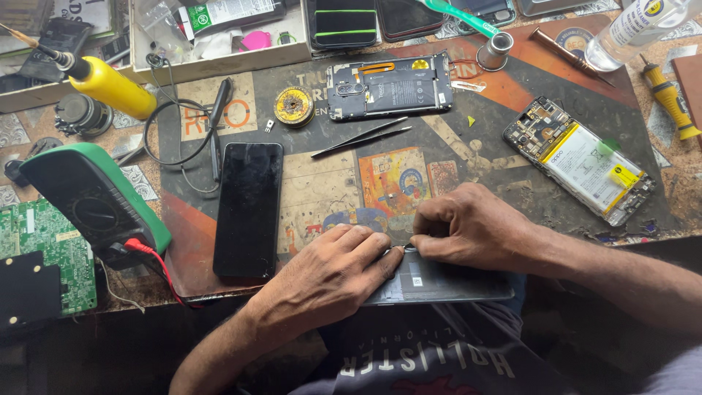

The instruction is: The person cleans a components and reassembles the internal parts of a mobile phone by hand, then powers it on.

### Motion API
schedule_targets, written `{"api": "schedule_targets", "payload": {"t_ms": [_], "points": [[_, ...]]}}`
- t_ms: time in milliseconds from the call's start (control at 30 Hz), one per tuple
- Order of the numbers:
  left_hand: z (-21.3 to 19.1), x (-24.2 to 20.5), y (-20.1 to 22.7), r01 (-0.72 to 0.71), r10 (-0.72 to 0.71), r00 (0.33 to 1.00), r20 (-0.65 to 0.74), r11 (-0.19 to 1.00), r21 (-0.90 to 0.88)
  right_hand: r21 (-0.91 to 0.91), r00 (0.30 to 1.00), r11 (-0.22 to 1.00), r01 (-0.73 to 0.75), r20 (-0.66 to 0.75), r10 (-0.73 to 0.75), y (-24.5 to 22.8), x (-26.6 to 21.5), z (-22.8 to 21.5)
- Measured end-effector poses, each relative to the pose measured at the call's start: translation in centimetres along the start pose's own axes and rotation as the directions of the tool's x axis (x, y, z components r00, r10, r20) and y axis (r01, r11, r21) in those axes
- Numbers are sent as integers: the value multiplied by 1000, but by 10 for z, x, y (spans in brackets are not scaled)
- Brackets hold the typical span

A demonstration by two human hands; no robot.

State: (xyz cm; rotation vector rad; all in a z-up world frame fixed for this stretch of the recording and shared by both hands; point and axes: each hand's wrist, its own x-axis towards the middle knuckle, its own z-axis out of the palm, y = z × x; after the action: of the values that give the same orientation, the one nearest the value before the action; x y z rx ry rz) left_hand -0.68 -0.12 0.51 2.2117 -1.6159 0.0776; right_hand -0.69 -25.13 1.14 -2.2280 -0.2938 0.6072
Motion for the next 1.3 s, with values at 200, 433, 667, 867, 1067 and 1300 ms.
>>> {"api": "schedule_targets", "payload": {"t_ms": [200, 433, 667, 867, 1067, 1300], "points": [[-2, 2, 1, 25, -25, 1000, 16, 999, -22, -19, 993, 994, -112, 47, 112, 0, 3, -2], [-1, -2, 3, 35, -35, 999, -13, 999, -20, 46, 998, 997, -59, 14, 58, 10, 3, -3], [4, -6, -2, 37, -45, 996, -79, 995, -96, 118, 999, 993, -24, 36, 20, 11, -1, -5], [6, -7, -2, 68, -79, 994, -77, 989, -134, 197, 991, 972, -132, 38, 127, 10, -2, -5], [7, -7, -3, 60, -75, 993, -93, 987, -147, 132, 996, 988, -79, 52, 73, 11, -1, -3], [6, -6, -4, 68, -81, 994, -77, 985, -160, 92, 999, 996, -19, 45, 15, 10, 1, -1]]}}
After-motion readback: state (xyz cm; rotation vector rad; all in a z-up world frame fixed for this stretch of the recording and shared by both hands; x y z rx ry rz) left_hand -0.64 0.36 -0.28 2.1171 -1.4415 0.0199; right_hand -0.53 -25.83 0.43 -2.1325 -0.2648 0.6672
